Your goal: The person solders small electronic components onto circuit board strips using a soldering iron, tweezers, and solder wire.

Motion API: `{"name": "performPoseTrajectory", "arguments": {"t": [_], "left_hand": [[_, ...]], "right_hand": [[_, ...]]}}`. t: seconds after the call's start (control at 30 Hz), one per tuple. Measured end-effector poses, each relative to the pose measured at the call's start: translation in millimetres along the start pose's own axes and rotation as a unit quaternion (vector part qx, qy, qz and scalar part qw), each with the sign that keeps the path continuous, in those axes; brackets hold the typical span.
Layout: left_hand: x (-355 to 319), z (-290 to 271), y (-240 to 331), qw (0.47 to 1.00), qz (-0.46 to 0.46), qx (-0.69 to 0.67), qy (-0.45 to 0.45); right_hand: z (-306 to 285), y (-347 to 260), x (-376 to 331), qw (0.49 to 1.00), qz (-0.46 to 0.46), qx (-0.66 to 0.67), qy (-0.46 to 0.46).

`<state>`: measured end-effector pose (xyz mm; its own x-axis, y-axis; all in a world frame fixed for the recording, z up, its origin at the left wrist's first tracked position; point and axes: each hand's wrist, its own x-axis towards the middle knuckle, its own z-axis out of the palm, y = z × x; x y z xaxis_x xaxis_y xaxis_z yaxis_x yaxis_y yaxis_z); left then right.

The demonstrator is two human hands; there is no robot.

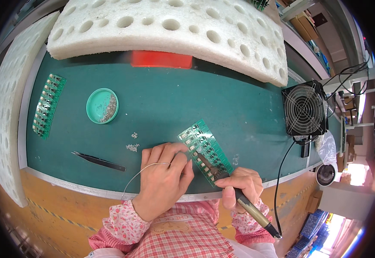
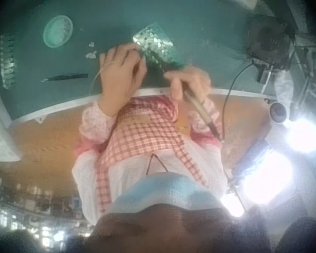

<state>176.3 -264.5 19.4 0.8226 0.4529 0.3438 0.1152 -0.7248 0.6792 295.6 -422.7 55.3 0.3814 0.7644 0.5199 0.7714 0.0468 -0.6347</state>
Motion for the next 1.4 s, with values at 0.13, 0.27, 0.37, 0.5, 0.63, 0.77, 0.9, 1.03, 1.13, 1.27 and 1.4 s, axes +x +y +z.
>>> {"name": "performPoseTrajectory", "arguments": {"t": [0.13,0.27,0.37,0.5,0.63,0.77,0.9,1.03,1.13,1.27,1.4], "left_hand": [[0.8,0.7,0.3,1.000,-0.001,0.008,0.004],[1.3,1.5,-0.4,1.000,-0.004,0.011,0.006],[1.9,1.6,0.4,1.000,-0.004,0.003,0.002],[1.2,1.8,-0.5,1.000,-0.004,0.008,0.002],[1.3,0.6,-0.5,1.000,-0.004,0.010,0.002],[1.8,1.4,0.2,1.000,-0.001,0.004,0.006],[-0.2,1.0,-1.5,1.000,-0.002,-0.005,0.012],[1.5,0.5,-0.1,1.000,0.000,-0.002,0.008],[1.2,2.0,-0.6,1.000,-0.001,0.001,0.010],[2.5,2.3,0.0,1.000,-0.001,0.005,0.009],[3.1,2.7,0.6,1.000,-0.002,0.013,0.006]], "right_hand": [[3.0,0.5,4.4,1.000,-0.009,0.005,-0.006],[5.0,2.8,5.1,1.000,-0.006,0.004,-0.025],[6.5,2.1,4.2,1.000,-0.009,0.007,-0.016],[9.7,0.1,3.0,0.998,-0.042,-0.035,-0.035],[13.4,-6.7,2.4,0.993,-0.065,-0.081,-0.048],[14.6,-7.3,0.5,0.995,-0.058,-0.083,-0.023],[8.5,-3.4,1.1,1.000,-0.018,-0.009,0.007],[3.4,-1.1,-4.5,0.995,0.062,0.035,0.064],[0.3,-0.8,-5.9,0.986,0.140,0.044,0.074],[-1.9,0.1,-7.1,0.974,0.197,0.080,0.078],[-1.4,1.7,-5.6,0.973,0.198,0.086,0.076]]}}
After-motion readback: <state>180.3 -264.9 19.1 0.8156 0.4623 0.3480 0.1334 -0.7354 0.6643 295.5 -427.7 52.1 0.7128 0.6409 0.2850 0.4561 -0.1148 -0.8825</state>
